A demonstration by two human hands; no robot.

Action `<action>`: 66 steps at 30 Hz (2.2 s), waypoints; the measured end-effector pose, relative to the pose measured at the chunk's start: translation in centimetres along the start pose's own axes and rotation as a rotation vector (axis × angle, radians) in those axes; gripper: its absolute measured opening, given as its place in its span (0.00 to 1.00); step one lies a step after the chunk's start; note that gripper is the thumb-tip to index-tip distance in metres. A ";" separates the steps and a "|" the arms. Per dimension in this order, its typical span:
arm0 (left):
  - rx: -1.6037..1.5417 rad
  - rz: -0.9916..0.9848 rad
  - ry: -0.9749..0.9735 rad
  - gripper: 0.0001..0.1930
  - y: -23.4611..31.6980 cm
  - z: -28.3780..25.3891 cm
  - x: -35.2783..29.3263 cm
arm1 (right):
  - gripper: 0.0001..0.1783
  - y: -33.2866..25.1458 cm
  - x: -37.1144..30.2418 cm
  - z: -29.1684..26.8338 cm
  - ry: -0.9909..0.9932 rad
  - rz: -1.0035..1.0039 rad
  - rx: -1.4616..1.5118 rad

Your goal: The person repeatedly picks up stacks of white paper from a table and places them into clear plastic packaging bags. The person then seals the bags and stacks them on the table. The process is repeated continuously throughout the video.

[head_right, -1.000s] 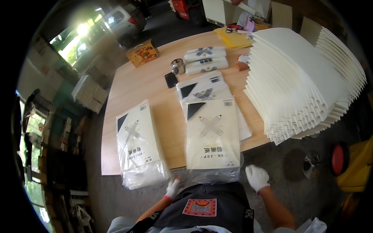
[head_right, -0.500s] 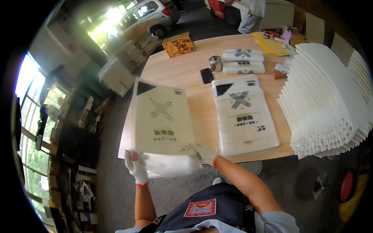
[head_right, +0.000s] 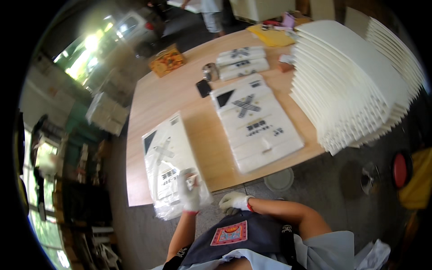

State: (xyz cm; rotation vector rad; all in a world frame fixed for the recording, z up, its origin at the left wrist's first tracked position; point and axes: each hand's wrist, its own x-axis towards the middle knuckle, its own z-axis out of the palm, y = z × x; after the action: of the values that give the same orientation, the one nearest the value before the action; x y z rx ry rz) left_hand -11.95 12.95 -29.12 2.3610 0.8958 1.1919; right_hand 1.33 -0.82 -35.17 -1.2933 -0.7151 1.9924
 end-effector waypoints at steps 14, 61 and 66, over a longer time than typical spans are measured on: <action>-0.039 0.128 -0.881 0.12 5.4 25.4 4.4 | 0.16 5.5 -9.0 -7.5 0.587 -0.316 0.430; -0.484 0.479 -0.504 0.20 23.7 11.6 18.1 | 0.21 -13.6 -46.1 -13.3 1.810 -0.295 -1.634; -1.073 0.299 -0.884 0.15 29.4 15.9 17.1 | 0.11 -13.2 -48.2 -17.4 1.747 -0.365 -2.109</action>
State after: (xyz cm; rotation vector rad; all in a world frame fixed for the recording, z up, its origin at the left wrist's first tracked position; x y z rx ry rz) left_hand 19.76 2.30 -11.99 1.7509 -0.3514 0.3692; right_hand 34.98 -27.48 -4.24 -2.4919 -1.5590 -1.3212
